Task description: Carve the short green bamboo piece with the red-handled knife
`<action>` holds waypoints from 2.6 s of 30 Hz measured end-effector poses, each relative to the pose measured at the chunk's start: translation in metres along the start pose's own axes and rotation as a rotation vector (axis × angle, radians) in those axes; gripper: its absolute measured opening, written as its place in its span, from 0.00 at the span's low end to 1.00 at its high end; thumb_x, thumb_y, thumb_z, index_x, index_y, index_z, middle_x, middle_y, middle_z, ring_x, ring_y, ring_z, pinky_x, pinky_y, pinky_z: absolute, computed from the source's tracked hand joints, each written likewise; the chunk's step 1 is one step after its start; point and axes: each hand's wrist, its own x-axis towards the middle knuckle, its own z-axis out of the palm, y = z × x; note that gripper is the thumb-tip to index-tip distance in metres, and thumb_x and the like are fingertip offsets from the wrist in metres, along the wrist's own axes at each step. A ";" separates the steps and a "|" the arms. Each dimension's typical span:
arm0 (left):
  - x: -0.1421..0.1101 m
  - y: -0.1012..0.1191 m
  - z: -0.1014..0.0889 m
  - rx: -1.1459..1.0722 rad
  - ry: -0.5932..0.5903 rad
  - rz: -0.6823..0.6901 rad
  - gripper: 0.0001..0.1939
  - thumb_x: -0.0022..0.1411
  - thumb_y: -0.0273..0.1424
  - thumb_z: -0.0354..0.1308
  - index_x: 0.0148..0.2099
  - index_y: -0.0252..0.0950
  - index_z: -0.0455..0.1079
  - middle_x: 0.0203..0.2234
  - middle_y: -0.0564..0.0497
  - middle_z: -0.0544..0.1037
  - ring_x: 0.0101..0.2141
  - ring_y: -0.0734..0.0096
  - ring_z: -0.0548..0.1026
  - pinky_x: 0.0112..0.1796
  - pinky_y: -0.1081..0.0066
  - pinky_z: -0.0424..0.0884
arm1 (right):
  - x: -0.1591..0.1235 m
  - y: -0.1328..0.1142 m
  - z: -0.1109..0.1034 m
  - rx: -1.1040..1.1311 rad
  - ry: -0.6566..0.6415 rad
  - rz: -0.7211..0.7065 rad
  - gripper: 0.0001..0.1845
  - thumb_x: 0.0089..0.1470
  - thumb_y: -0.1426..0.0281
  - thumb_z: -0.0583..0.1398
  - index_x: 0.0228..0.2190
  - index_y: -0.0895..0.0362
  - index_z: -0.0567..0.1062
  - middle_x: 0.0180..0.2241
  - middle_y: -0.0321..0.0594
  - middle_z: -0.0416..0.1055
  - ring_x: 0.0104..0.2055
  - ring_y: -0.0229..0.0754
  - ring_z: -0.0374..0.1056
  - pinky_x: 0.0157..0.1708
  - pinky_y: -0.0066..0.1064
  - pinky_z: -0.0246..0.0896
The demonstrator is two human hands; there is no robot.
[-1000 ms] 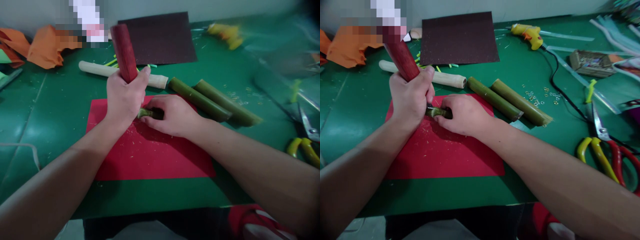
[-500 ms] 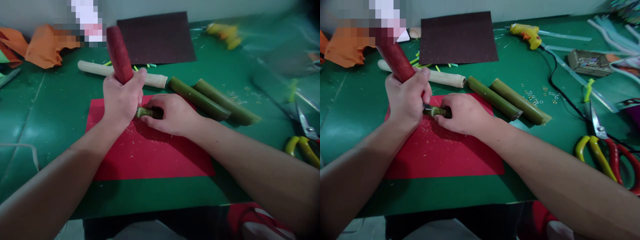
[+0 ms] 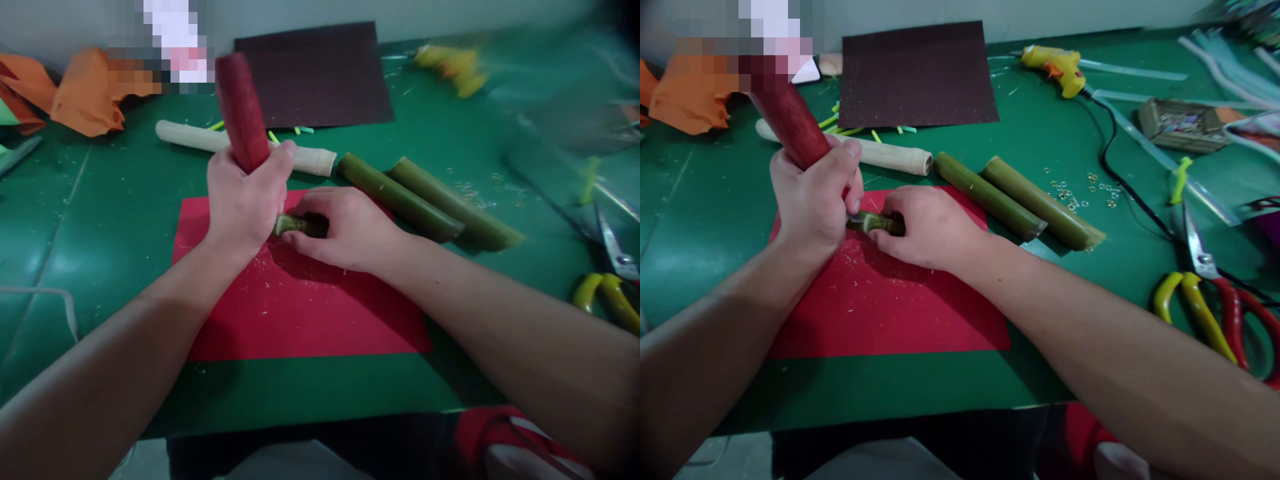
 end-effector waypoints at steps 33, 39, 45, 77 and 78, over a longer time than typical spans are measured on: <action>-0.009 0.005 0.002 -0.101 -0.127 0.049 0.17 0.62 0.42 0.70 0.28 0.43 0.68 0.12 0.59 0.67 0.13 0.74 0.62 0.19 0.67 0.61 | -0.019 -0.011 -0.005 -0.104 -0.037 0.108 0.14 0.56 0.60 0.62 0.35 0.58 0.78 0.34 0.44 0.79 0.34 0.44 0.67 0.34 0.35 0.54; -0.005 0.001 0.006 -0.039 -0.040 0.058 0.24 0.60 0.52 0.70 0.27 0.42 0.64 0.10 0.60 0.62 0.12 0.77 0.57 0.17 0.67 0.53 | -0.017 -0.011 -0.004 -0.105 -0.028 0.108 0.12 0.55 0.60 0.62 0.32 0.57 0.76 0.31 0.42 0.76 0.30 0.41 0.63 0.32 0.35 0.51; -0.004 0.003 0.006 -0.026 -0.066 -0.047 0.24 0.56 0.50 0.74 0.29 0.42 0.65 0.12 0.60 0.60 0.13 0.77 0.58 0.20 0.67 0.52 | -0.016 -0.012 -0.003 -0.069 -0.016 0.139 0.11 0.53 0.61 0.62 0.30 0.57 0.75 0.29 0.41 0.75 0.30 0.40 0.63 0.30 0.34 0.49; -0.002 0.008 -0.001 -0.006 -0.260 -0.078 0.24 0.58 0.46 0.72 0.22 0.42 0.64 0.09 0.59 0.61 0.11 0.77 0.55 0.16 0.68 0.50 | -0.014 -0.007 -0.003 0.041 0.017 0.134 0.09 0.50 0.64 0.63 0.26 0.56 0.72 0.23 0.35 0.68 0.26 0.35 0.57 0.28 0.32 0.47; -0.002 0.010 -0.001 0.008 -0.276 -0.082 0.24 0.57 0.45 0.72 0.21 0.42 0.63 0.08 0.59 0.61 0.10 0.77 0.55 0.15 0.68 0.49 | -0.015 -0.007 -0.003 0.049 0.019 0.131 0.09 0.50 0.64 0.63 0.26 0.56 0.71 0.23 0.35 0.68 0.26 0.35 0.58 0.28 0.32 0.47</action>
